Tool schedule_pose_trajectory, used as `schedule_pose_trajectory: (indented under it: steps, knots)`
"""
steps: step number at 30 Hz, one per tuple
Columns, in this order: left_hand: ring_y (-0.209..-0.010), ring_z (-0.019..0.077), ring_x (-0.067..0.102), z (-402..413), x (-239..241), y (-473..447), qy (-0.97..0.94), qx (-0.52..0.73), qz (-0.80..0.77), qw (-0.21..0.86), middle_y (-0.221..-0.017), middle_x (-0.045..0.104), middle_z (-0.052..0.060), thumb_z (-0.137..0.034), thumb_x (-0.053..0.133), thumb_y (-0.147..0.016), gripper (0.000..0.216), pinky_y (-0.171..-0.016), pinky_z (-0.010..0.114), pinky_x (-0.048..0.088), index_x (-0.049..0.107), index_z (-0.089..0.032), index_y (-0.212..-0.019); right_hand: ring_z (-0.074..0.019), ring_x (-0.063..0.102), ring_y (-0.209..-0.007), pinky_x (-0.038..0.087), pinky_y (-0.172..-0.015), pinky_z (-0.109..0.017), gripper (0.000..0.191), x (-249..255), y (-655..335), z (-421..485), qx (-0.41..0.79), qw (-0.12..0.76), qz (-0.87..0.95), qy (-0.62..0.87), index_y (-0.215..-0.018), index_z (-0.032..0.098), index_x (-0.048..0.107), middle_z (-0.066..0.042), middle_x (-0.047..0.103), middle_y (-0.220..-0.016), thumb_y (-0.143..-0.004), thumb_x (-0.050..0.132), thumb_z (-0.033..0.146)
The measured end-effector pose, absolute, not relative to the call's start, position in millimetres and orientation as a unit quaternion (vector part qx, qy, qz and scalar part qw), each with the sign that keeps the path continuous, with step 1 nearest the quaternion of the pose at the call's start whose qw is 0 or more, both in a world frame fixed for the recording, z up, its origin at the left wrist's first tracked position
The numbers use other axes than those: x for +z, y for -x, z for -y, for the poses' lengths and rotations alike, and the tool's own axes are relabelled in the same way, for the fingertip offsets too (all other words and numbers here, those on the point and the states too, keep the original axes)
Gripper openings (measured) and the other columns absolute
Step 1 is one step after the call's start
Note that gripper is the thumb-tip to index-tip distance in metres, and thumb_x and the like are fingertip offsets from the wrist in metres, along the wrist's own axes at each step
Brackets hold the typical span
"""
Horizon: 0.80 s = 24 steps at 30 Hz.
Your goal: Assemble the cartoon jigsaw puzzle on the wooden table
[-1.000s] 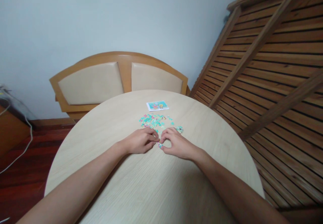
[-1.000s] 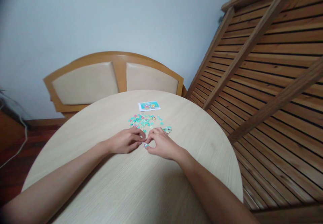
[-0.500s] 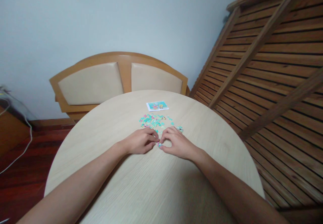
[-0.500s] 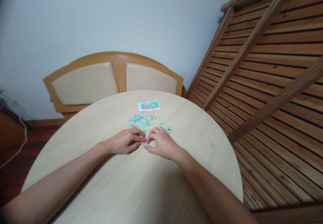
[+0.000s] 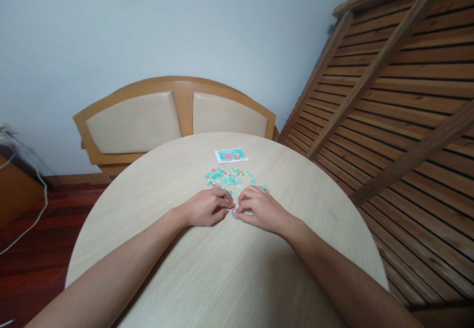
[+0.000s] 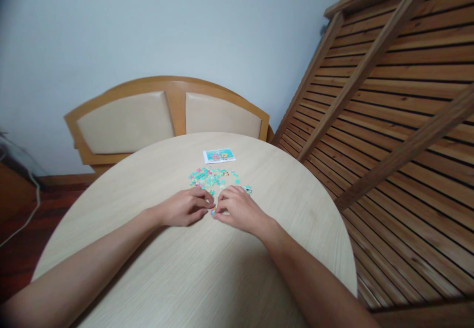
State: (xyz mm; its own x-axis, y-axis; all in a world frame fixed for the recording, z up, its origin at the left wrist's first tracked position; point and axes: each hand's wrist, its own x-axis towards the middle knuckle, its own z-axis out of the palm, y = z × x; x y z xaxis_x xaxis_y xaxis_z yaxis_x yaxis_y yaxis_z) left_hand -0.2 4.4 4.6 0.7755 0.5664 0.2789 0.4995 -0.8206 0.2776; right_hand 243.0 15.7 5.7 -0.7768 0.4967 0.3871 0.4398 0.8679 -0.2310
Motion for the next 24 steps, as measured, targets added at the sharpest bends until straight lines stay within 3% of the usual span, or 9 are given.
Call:
schedule_pose_trajectory:
  steps: [8, 16, 24]
  knots:
    - [-0.105, 0.0191, 0.067, -9, 13, 8, -0.93, 0.178, -0.295, 0.128, -0.112, 0.072, 0.006, -0.017, 0.048, -0.095, 0.028, -0.097, 0.029, 0.05, 0.073, -0.02, -0.107, -0.0202, 0.065, -0.097, 0.047, -0.093, -0.037, 0.01, 8, -243, -15, 0.095, 0.221, 0.948, 0.209, -0.09, 0.022, 0.074, -0.005, 0.073, -0.097, -0.09, 0.071, 0.031]
    - [-0.101, 0.0236, 0.067, -35, 11, 53, -0.824, 0.207, -0.527, 0.034, -0.11, 0.072, 0.007, -0.03, 0.05, -0.093, 0.027, -0.092, 0.035, 0.052, 0.074, -0.021, -0.102, -0.0202, 0.066, -0.104, 0.048, -0.099, -0.036, 0.007, 9, -241, -14, 0.128, 0.219, 0.953, 0.165, -0.094, 0.023, 0.073, -0.003, 0.076, -0.103, -0.09, 0.068, 0.026]
    - [-0.108, 0.024, 0.063, -45, -8, 59, -0.846, 0.162, -0.507, 0.023, -0.116, 0.07, 0.009, -0.031, 0.049, -0.096, 0.032, -0.097, 0.036, 0.05, 0.073, -0.024, -0.115, -0.0206, 0.067, -0.102, 0.05, -0.098, -0.037, 0.009, 11, -241, -13, 0.13, 0.228, 0.952, 0.155, -0.092, 0.022, 0.074, -0.004, 0.077, -0.101, -0.089, 0.067, 0.027]
